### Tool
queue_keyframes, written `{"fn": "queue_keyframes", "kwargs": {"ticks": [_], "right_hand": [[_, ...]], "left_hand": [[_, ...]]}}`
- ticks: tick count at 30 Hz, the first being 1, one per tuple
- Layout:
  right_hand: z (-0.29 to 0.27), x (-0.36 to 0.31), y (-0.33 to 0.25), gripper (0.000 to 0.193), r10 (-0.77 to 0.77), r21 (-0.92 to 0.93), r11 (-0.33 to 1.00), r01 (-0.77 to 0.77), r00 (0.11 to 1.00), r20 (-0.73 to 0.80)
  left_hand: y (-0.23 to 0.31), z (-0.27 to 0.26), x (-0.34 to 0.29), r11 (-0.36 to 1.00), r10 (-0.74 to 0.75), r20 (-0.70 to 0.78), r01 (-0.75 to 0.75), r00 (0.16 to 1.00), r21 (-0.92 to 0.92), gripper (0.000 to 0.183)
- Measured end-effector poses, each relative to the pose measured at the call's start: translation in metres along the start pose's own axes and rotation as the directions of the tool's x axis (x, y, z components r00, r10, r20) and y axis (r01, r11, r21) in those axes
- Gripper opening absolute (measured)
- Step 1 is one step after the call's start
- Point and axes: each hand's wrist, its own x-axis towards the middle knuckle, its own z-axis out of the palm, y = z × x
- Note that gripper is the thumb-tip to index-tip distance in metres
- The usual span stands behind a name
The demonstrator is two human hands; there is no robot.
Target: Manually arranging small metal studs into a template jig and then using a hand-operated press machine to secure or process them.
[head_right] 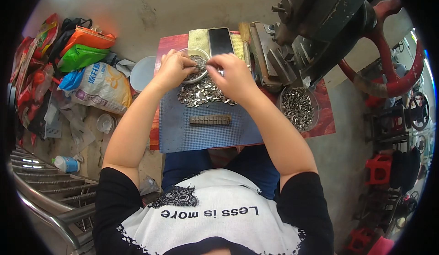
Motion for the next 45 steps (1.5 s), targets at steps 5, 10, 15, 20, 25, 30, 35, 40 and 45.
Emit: {"fn": "queue_keyframes", "kwargs": {"ticks": [5,10,15,20,25,30,35,40,45], "right_hand": [[0.026,0.042,0.022,0.025,-0.031,-0.27,0.96,0.079,0.984,0.177],[0.026,0.057,0.006,0.028,0.169,-0.124,0.983,-0.132,0.913,0.371],[0.029,0.059,0.011,0.027,0.1,-0.076,0.994,-0.079,0.937,0.335],[0.025,0.065,0.003,0.027,0.195,-0.102,0.981,-0.168,0.896,0.399],[0.033,0.065,0.016,0.029,0.101,-0.097,0.993,-0.072,0.935,0.341],[0.031,0.068,0.009,0.033,0.155,-0.082,0.987,-0.135,0.924,0.35],[0.037,0.072,0.022,0.027,0.21,0.075,0.962,-0.264,0.884,0.417],[0.034,0.073,0.015,0.029,0.225,0.078,0.957,-0.28,0.883,0.411],[0.036,0.075,0.025,0.03,0.309,0.136,0.908,-0.396,0.853,0.42]], "left_hand": [[-0.007,0.001,-0.006,0.991,0.009,-0.095,-0.022,0.995,-0.133,0.025],[-0.007,-0.006,-0.007,0.982,0.103,-0.143,-0.123,0.984,-0.143,0.024],[-0.004,-0.01,-0.009,0.95,0.064,-0.141,-0.104,0.988,-0.296,0.025],[-0.013,-0.01,-0.006,0.849,-0.016,-0.084,-0.031,0.996,-0.527,0.025],[-0.004,-0.016,-0.008,0.939,0.022,-0.11,-0.058,0.994,-0.339,0.023],[-0.023,-0.006,-0.006,0.823,-0.034,-0.086,-0.021,0.996,-0.567,0.022],[-0.017,-0.01,-0.007,0.934,-0.019,-0.121,-0.025,0.992,-0.357,0.025],[-0.019,-0.006,-0.009,0.901,-0.028,-0.154,-0.042,0.988,-0.432,0.022],[-0.015,-0.005,-0.009,0.869,-0.029,-0.218,-0.083,0.976,-0.488,0.023]]}}
